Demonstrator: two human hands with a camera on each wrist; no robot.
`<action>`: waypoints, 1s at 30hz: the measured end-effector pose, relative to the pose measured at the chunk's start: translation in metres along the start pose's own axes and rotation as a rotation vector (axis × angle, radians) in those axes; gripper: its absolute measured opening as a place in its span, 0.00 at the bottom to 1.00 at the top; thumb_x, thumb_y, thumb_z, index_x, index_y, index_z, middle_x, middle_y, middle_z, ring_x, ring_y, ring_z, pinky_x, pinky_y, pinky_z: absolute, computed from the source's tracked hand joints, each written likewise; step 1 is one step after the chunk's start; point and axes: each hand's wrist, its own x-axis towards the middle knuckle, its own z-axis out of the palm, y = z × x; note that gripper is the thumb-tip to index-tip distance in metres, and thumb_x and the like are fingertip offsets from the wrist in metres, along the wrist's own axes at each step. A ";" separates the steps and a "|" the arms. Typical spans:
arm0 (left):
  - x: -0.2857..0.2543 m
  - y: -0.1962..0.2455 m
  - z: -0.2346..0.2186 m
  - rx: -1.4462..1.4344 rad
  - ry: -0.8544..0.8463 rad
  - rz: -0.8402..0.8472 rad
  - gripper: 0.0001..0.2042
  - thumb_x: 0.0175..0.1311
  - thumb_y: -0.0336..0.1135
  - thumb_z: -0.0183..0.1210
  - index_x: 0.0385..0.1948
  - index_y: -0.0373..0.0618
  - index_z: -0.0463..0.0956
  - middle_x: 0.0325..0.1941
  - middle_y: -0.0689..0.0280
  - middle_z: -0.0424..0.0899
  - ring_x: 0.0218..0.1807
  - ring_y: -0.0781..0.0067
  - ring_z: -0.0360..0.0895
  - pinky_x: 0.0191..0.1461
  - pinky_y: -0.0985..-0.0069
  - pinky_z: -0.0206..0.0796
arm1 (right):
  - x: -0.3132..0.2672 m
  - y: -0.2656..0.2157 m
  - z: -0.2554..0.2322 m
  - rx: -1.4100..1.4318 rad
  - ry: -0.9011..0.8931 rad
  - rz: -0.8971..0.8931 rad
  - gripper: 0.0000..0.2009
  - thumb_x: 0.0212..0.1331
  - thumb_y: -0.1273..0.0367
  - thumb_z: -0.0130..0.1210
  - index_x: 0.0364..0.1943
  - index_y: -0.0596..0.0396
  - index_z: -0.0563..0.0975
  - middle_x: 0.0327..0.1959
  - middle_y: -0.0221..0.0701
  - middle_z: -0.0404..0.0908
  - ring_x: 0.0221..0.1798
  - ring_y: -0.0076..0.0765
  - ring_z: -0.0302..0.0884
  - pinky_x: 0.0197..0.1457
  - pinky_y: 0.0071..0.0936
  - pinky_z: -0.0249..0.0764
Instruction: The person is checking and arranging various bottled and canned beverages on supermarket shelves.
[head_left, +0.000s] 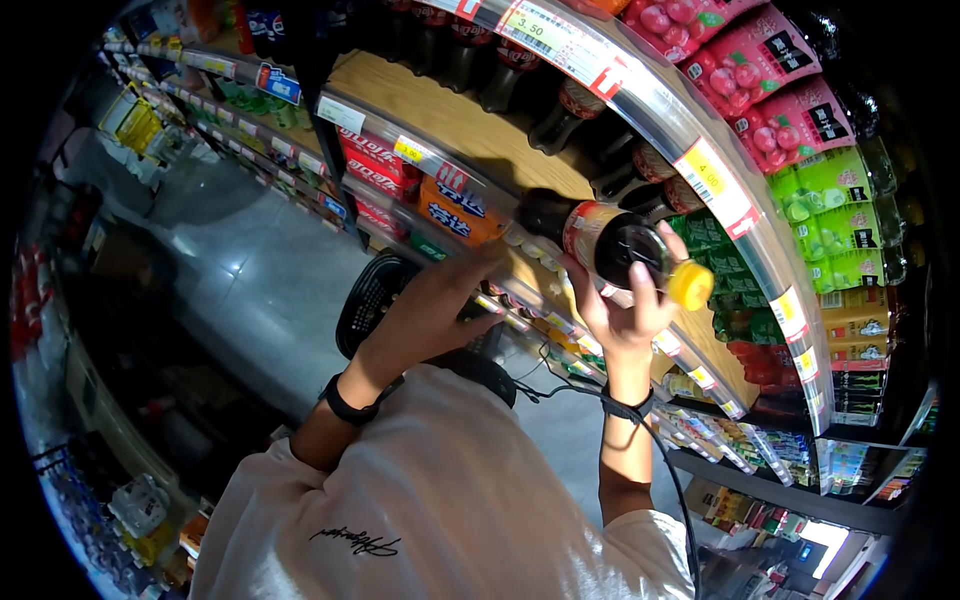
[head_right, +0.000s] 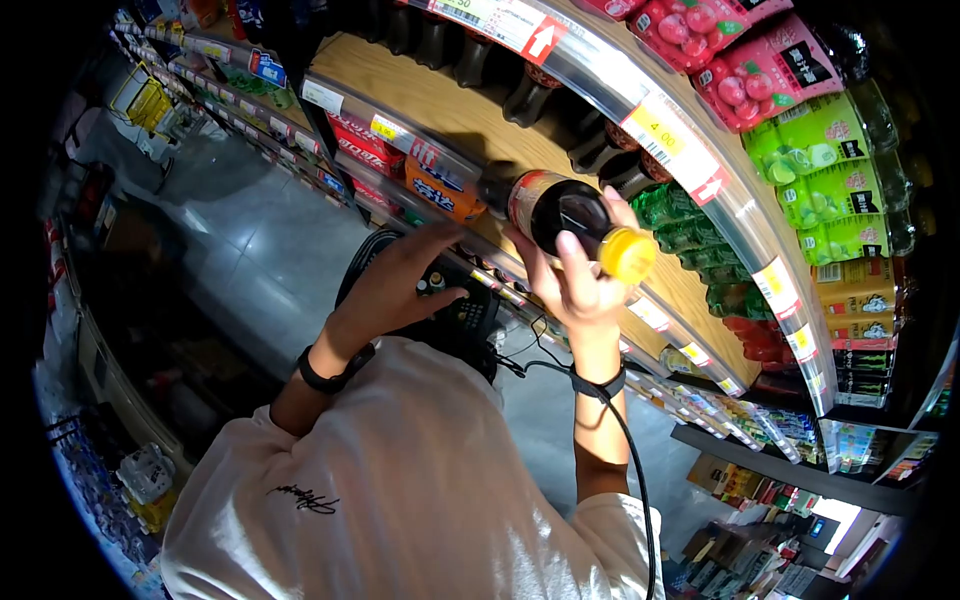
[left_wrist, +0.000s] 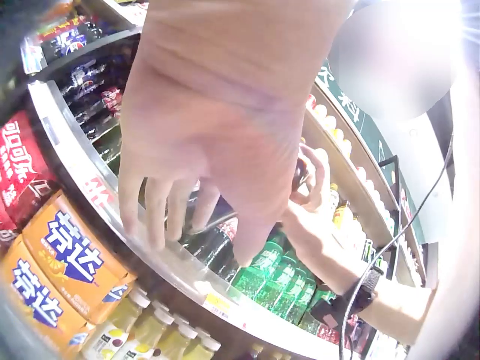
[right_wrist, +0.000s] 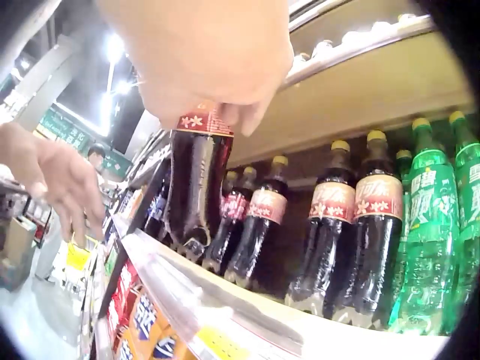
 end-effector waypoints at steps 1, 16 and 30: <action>0.005 0.004 -0.002 0.012 0.067 0.024 0.33 0.59 0.37 0.74 0.66 0.38 0.70 0.67 0.49 0.77 0.64 0.44 0.78 0.69 0.57 0.70 | 0.007 -0.010 -0.008 0.012 -0.034 0.037 0.49 0.40 0.71 0.85 0.69 0.36 0.65 0.64 0.56 0.72 0.61 0.63 0.79 0.57 0.47 0.83; 0.045 0.035 0.021 -0.182 0.088 0.029 0.35 0.48 0.33 0.77 0.63 0.41 0.74 0.60 0.52 0.81 0.62 0.45 0.78 0.65 0.57 0.71 | 0.002 -0.048 -0.030 0.063 -0.167 0.146 0.33 0.42 0.67 0.84 0.56 0.59 0.80 0.52 0.50 0.82 0.54 0.53 0.83 0.55 0.43 0.82; 0.143 -0.010 0.050 -0.357 0.395 0.208 0.29 0.51 0.19 0.68 0.59 0.41 0.76 0.61 0.53 0.81 0.64 0.45 0.77 0.68 0.61 0.69 | -0.072 -0.041 -0.090 -0.104 -0.404 0.282 0.08 0.45 0.80 0.68 0.31 0.56 0.85 0.41 0.35 0.89 0.36 0.37 0.89 0.37 0.32 0.83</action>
